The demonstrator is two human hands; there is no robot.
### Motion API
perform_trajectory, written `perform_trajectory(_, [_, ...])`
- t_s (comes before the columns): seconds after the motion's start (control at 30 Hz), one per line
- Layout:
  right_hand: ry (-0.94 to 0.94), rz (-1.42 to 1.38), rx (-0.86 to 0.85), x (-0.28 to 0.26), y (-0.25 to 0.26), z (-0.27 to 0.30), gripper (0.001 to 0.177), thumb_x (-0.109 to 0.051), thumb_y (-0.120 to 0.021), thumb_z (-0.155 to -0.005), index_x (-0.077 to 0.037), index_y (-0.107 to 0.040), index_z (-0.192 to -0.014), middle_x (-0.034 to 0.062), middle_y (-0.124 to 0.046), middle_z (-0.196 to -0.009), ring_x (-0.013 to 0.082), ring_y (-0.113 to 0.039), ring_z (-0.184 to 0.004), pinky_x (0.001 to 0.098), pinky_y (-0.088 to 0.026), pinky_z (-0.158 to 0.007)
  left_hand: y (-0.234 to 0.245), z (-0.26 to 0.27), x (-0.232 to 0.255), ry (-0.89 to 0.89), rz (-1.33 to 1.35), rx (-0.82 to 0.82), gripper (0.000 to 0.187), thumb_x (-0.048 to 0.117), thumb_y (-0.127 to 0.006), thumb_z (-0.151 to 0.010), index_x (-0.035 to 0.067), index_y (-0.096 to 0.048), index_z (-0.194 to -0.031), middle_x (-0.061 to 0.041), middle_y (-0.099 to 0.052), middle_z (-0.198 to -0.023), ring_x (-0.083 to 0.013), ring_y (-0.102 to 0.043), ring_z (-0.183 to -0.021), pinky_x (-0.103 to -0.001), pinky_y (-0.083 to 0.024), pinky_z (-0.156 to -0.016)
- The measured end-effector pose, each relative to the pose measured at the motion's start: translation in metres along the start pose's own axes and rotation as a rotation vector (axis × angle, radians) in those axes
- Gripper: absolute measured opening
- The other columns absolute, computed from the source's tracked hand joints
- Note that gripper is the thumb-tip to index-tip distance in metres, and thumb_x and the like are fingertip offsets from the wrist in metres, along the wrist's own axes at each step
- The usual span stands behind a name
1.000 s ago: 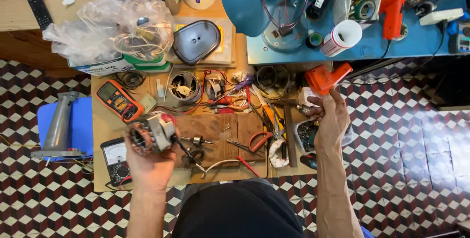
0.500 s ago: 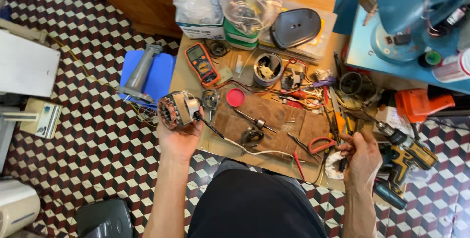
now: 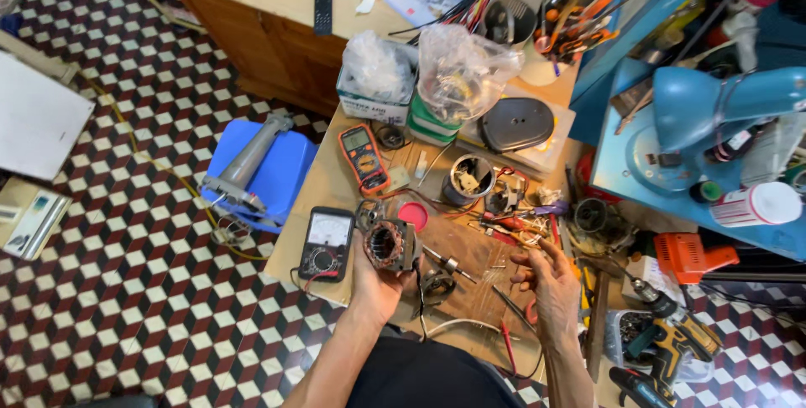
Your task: The person works on a small electrical component, likely a motor, using a screwdriver to adjust internal parts and wires. They manipulate the component with both hands, occasionally using tools from the cluttered workbench.
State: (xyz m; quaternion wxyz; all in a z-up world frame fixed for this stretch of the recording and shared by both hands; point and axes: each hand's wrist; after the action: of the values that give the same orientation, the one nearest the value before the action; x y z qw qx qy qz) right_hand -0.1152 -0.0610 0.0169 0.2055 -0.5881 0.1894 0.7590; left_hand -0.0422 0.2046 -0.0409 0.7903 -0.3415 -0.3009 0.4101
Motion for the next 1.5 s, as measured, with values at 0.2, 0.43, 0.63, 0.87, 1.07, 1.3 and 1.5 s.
perform_trajectory(0.2, [0.105,0.011,0.125,-0.016,0.013,0.000,0.044,-0.024,-0.063,-0.102,0.009,-0.067,-0.130,0.0158,-0.075,-0.112,0.0156,-0.069,-0.083,0.0277,-0.052,-0.068,-0.051,-0.023,-0.034,0.175,-0.102,-0.011,0.067,0.069,-0.043,-0.096,0.013,-0.066,-0.125,-0.010,-0.075,-0.111,-0.0278,-0.073,-0.095,-0.045,-0.063,-0.075])
perform_trajectory(0.43, [0.044,-0.005,0.296,-0.050,0.027,0.007,0.051,-0.026,-0.064,-0.094,-0.001,-0.061,-0.138,0.0137,-0.077,-0.112,0.0193,-0.073,-0.091,0.0302,-0.056,-0.079,-0.112,-0.019,-0.076,0.308,-0.337,-0.065,0.067,0.072,-0.038,-0.093,0.018,-0.068,-0.119,-0.007,-0.076,-0.108,-0.0248,-0.073,-0.092,-0.042,-0.060,-0.072])
perform_trajectory(0.63, [0.063,-0.183,0.270,-0.059,0.062,-0.021,0.058,-0.028,-0.065,-0.093,0.000,-0.057,-0.143,0.0160,-0.078,-0.113,0.0199,-0.072,-0.098,0.0313,-0.056,-0.080,-0.143,-0.040,-0.127,0.389,-0.404,-0.101,0.072,0.075,-0.037,-0.092,0.015,-0.069,-0.117,-0.009,-0.076,-0.103,-0.0276,-0.072,-0.088,-0.046,-0.060,-0.072])
perform_trajectory(0.87, [-0.046,-0.287,0.182,-0.076,0.128,-0.080,0.062,-0.030,-0.065,-0.090,-0.005,-0.053,-0.146,0.0221,-0.080,-0.114,0.0273,-0.074,-0.105,0.0383,-0.056,-0.082,-0.175,-0.088,-0.196,0.402,-0.410,-0.053,0.082,0.082,-0.033,-0.087,0.015,-0.065,-0.123,-0.013,-0.074,-0.106,-0.0350,-0.072,-0.088,-0.051,-0.060,-0.068])
perform_trajectory(1.07, [0.005,-0.289,0.164,-0.094,0.177,-0.118,0.059,-0.027,-0.064,-0.092,-0.003,-0.054,-0.145,0.0151,-0.079,-0.119,0.0211,-0.069,-0.108,0.0328,-0.052,-0.089,-0.201,-0.114,-0.225,0.346,-0.444,0.129,0.085,0.083,-0.032,-0.088,0.016,-0.059,-0.131,-0.015,-0.069,-0.114,-0.0358,-0.069,-0.093,-0.054,-0.060,-0.073])
perform_trajectory(1.3, [-0.046,-0.218,0.266,-0.091,0.230,-0.142,0.059,-0.028,-0.062,-0.094,-0.002,-0.051,-0.146,0.0124,-0.080,-0.113,0.0181,-0.070,-0.084,0.0316,-0.055,-0.075,-0.210,-0.116,-0.243,0.304,-0.494,0.274,0.087,0.085,-0.033,-0.090,0.014,-0.055,-0.137,-0.017,-0.065,-0.118,-0.0375,-0.067,-0.098,-0.053,-0.059,-0.076])
perform_trajectory(1.5, [-0.131,-0.121,0.346,-0.072,0.251,-0.165,0.052,-0.028,-0.061,-0.094,-0.004,-0.055,-0.141,0.0123,-0.078,-0.105,0.0191,-0.070,-0.083,0.0336,-0.058,-0.066,-0.211,-0.119,-0.245,0.249,-0.503,0.379,0.085,0.080,-0.031,-0.091,0.013,-0.052,-0.139,-0.015,-0.061,-0.123,-0.0375,-0.066,-0.103,-0.062,-0.057,-0.081])
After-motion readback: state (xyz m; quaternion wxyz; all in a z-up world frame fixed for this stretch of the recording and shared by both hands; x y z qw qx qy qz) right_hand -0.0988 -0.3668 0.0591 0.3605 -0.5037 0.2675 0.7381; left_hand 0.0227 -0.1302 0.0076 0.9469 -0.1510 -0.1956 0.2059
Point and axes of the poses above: each hand's wrist, its own z-axis away from the middle knuckle, its own y-axis out of the back of the hand, x = y × z
